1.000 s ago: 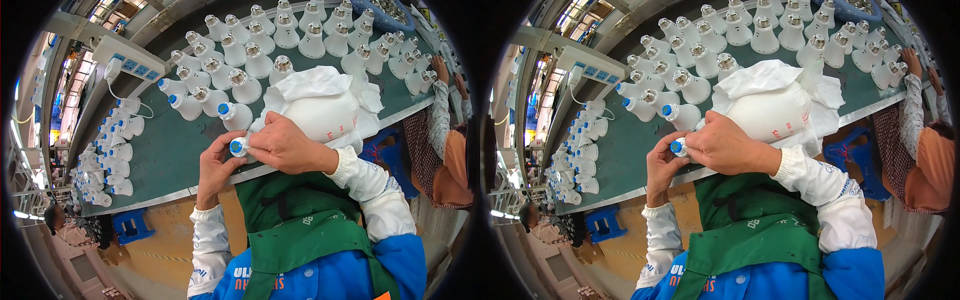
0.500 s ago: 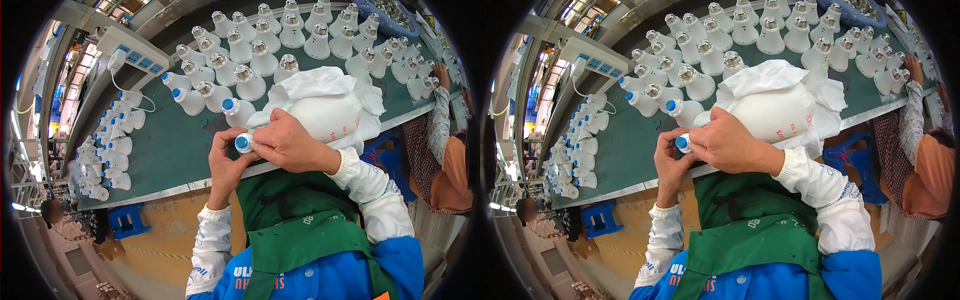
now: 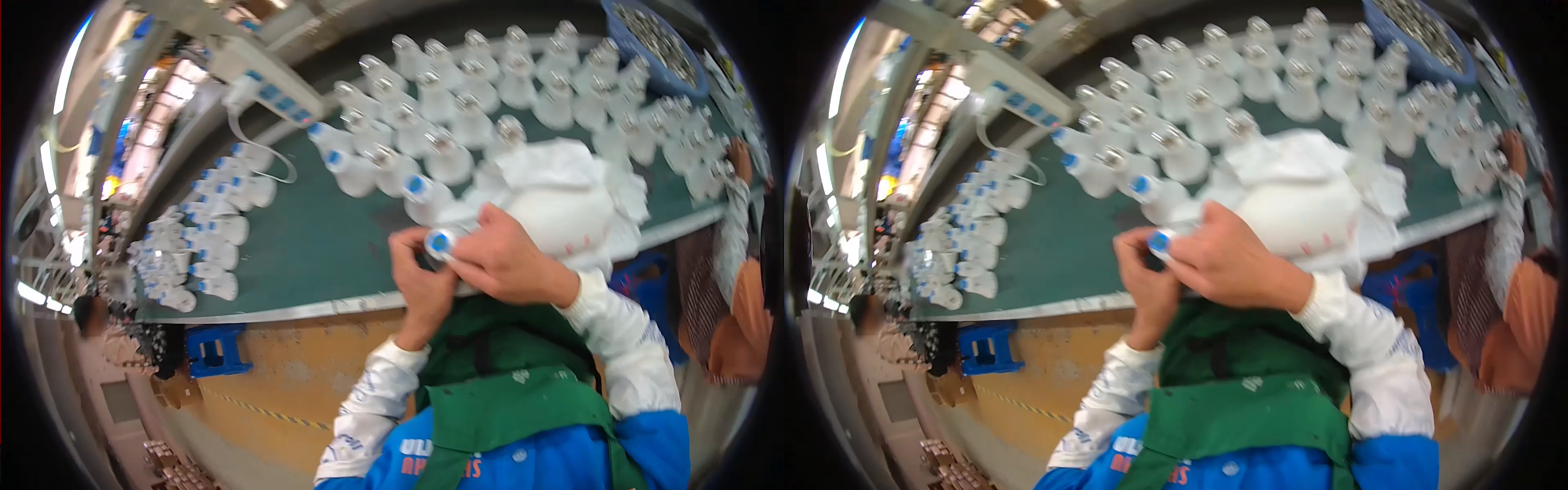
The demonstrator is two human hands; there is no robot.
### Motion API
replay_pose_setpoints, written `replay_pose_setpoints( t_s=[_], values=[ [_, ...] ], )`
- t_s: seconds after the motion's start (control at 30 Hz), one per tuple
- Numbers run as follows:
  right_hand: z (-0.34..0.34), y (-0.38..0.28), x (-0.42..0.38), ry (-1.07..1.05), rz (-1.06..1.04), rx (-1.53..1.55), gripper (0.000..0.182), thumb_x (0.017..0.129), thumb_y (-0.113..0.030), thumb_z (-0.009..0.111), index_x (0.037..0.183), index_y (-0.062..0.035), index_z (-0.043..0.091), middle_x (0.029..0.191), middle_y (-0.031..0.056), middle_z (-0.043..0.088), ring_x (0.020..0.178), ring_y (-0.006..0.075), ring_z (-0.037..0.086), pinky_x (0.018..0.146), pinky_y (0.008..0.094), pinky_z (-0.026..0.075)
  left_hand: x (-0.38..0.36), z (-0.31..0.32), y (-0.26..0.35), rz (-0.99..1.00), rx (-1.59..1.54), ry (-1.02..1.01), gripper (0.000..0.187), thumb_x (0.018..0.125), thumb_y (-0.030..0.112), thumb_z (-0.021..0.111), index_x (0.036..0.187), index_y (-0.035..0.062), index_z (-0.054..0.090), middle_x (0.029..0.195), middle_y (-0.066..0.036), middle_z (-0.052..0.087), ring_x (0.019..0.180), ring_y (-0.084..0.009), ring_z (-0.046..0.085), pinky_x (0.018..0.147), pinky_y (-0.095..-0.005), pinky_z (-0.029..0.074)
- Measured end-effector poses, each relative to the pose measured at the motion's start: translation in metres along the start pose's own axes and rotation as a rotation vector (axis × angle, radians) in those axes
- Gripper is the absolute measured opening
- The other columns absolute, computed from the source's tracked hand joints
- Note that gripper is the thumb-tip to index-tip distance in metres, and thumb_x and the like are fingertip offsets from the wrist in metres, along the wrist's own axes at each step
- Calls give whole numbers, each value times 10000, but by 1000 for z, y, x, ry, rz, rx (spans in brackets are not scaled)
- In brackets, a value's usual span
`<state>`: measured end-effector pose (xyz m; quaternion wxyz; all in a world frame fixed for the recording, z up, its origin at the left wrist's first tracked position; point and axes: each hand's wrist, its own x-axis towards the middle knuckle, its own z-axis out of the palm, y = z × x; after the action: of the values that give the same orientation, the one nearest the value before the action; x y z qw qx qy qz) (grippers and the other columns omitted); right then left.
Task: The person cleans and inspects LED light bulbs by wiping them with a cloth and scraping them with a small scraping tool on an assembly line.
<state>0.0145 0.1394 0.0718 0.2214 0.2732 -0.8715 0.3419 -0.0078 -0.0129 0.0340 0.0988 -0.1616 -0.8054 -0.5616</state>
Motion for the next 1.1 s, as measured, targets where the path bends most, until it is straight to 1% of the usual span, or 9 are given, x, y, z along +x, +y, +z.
replay_pose_setpoints(
  t_s=[0.23, 0.4, 0.47, 0.6, 0.63, 0.77, 0.9, 0.97, 1.1],
  values=[
    [-12, -2, 2, 20, 123, 241, 182, 798, -124, 609, 645, -88, 518, 530, 40, 473, 483, 243, 382, 612, 340, 305, 27, -47, 3, 84, 66, 158, 458, 638, 41, 793, 1019, 47, 539, 988, -47, 561, 857, -141, 532, 795, -274, 426],
    [-11, -3, 3, -13, 139, 259, 199, 797, -114, 619, 633, -89, 509, 532, 34, 463, 495, 244, 362, 612, 340, 308, 93, -92, -38, 49, 48, 377, 440, 676, 35, 788, 1030, 26, 528, 958, -35, 588, 758, -94, 489, 658, -222, 405],
    [-8, -2, 3, 14, 156, 265, 189, 789, -111, 625, 636, -84, 517, 537, 41, 471, 500, 247, 361, 608, 343, 310, 123, -96, -56, -61, -54, 380, 438, 662, 87, 802, 1015, 26, 549, 840, -17, 579, 691, -95, 480, 604, -246, 401],
    [-11, -4, 6, -39, 223, 273, 143, 770, -96, 635, 657, -65, 553, 560, 51, 500, 519, 243, 404, 610, 346, 317, 151, -91, -79, -156, 185, 326, 461, 677, 173, 796, 1032, 13, 550, 728, -6, 518, 628, -106, 456, 587, -260, 415],
    [-10, -4, 5, -30, 248, 292, 102, 763, -90, 638, 684, -58, 582, 579, 55, 529, 532, 240, 424, 604, 346, 317, 151, -95, -83, -187, 158, 214, 489, 680, 178, 792, 1068, 13, 544, 826, -33, 537, 658, -113, 463, 605, -260, 421],
    [-11, -5, 6, -6, 289, 290, 74, 755, -99, 644, 709, -53, 608, 600, 58, 558, 540, 242, 422, 600, 345, 320, 142, -127, -88, -40, 265, 266, 583, 721, 193, 763, 1202, 12, 487, 1087, -81, 498, 785, -123, 487, 691, -257, 435],
    [-11, -7, 6, -22, 340, 309, 90, 749, -125, 653, 715, -50, 616, 615, 62, 575, 547, 242, 416, 602, 344, 328, 196, -188, -156, -107, 143, 743, 646, 764, 211, 735, 1273, -42, 430, 1189, -129, 512, 951, -206, 522, 841, -330, 438],
    [-8, -7, 8, -12, 356, 309, 94, 748, -131, 654, 713, -52, 615, 618, 62, 577, 548, 244, 412, 603, 344, 331, 217, -201, -183, -159, 414, 686, 647, 769, 252, 732, 1262, -62, 456, 1191, -158, 543, 1010, -227, 537, 881, -354, 428],
    [-10, -5, 8, -4, 301, 278, 93, 754, -145, 653, 715, -68, 618, 613, 49, 573, 548, 239, 403, 599, 341, 329, 235, -221, -199, -284, 395, 387, 552, 760, 304, 735, 1126, -73, 568, 1012, -148, 626, 913, -201, 585, 826, -318, 451]
  ],
)
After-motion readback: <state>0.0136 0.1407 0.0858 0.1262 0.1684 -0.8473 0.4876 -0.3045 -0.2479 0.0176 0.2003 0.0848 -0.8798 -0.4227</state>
